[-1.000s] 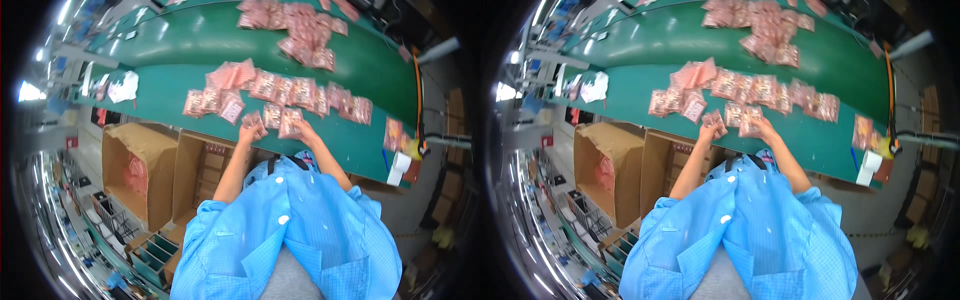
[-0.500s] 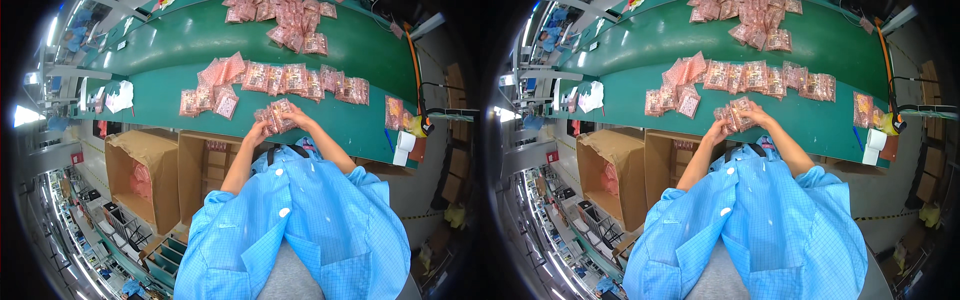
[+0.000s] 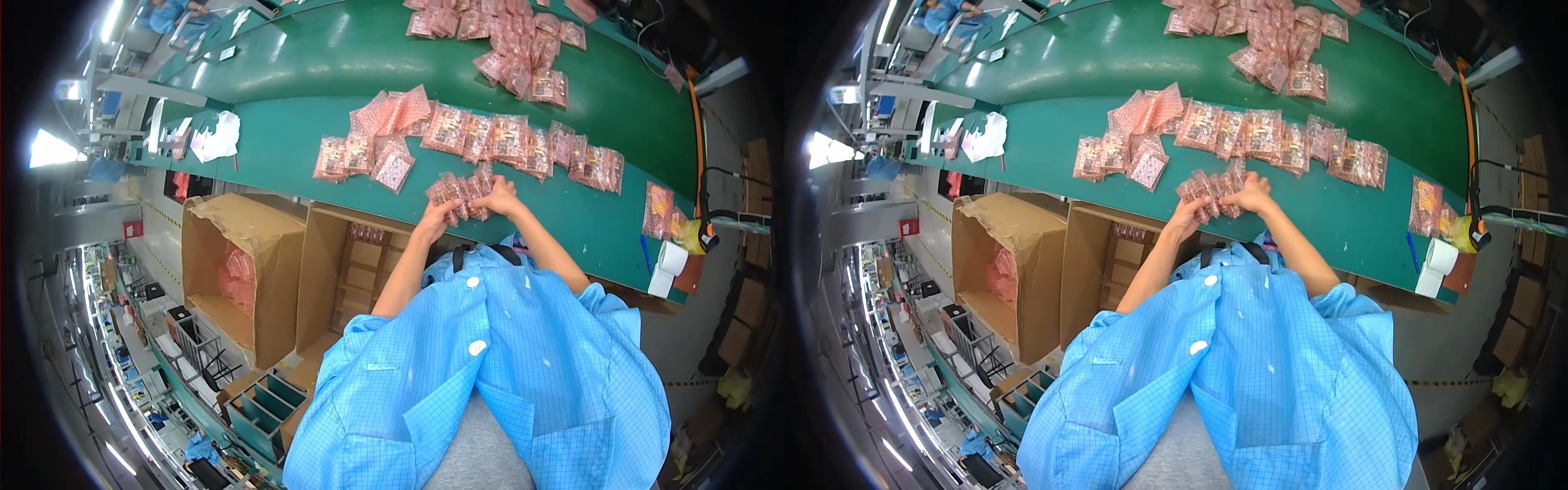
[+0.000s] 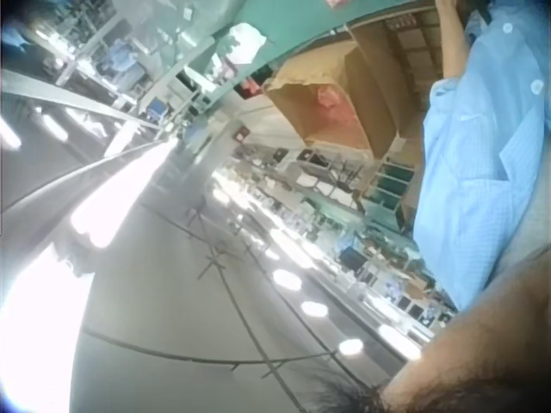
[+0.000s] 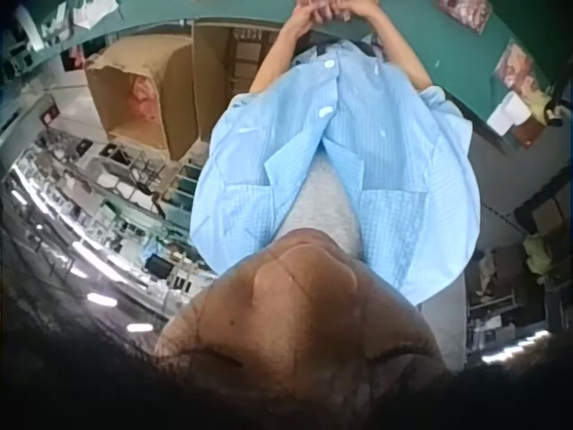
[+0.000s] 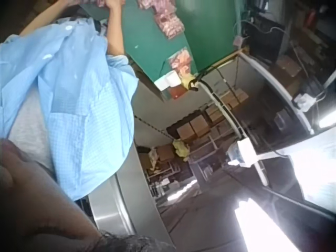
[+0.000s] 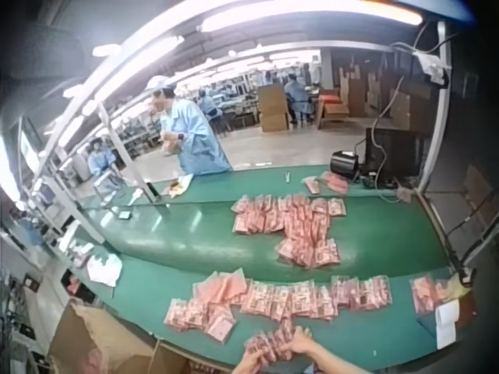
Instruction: Packing electronic components inside pink bubble wrap bags into large cardboard boxes on a production line.
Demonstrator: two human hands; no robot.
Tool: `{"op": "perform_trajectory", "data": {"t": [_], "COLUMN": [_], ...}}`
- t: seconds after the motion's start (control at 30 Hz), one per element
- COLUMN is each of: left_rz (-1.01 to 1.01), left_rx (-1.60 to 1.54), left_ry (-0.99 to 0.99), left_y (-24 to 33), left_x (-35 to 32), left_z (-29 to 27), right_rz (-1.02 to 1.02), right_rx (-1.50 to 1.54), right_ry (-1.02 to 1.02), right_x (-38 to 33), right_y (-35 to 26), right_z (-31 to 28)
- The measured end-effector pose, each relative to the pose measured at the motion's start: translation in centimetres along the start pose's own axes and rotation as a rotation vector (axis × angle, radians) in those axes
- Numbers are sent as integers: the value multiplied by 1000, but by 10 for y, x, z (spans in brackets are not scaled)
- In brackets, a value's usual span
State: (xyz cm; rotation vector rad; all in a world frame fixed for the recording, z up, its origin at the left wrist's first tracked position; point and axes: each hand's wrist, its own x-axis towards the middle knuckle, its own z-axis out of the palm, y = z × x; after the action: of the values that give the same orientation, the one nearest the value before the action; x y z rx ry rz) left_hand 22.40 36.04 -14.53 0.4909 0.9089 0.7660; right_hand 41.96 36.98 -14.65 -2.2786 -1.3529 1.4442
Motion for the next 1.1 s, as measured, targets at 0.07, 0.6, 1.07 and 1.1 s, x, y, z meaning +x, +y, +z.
{"op": "perform_trajectory", "data": {"t": [0.07,0.6,1.07,1.1], "left_rz": [17,712,497,434], "left_rx": [-43,1331,773,624], "left_ry": [9,-124,-95,-111], "left_y": [-3,-4,-22,-21], "left_x": [2,-11,-3,-9], "left_z": [-4,-39,-43,-45], "right_rz": [-6,-863,-805,-774], "right_rx": [63,265,91,98], "right_ry": [-16,10,-156,-174], "right_x": [7,-37,-20,-27], "right_y": [8,55,9,-1], "right_z": [2,-18,-12,-15]}}
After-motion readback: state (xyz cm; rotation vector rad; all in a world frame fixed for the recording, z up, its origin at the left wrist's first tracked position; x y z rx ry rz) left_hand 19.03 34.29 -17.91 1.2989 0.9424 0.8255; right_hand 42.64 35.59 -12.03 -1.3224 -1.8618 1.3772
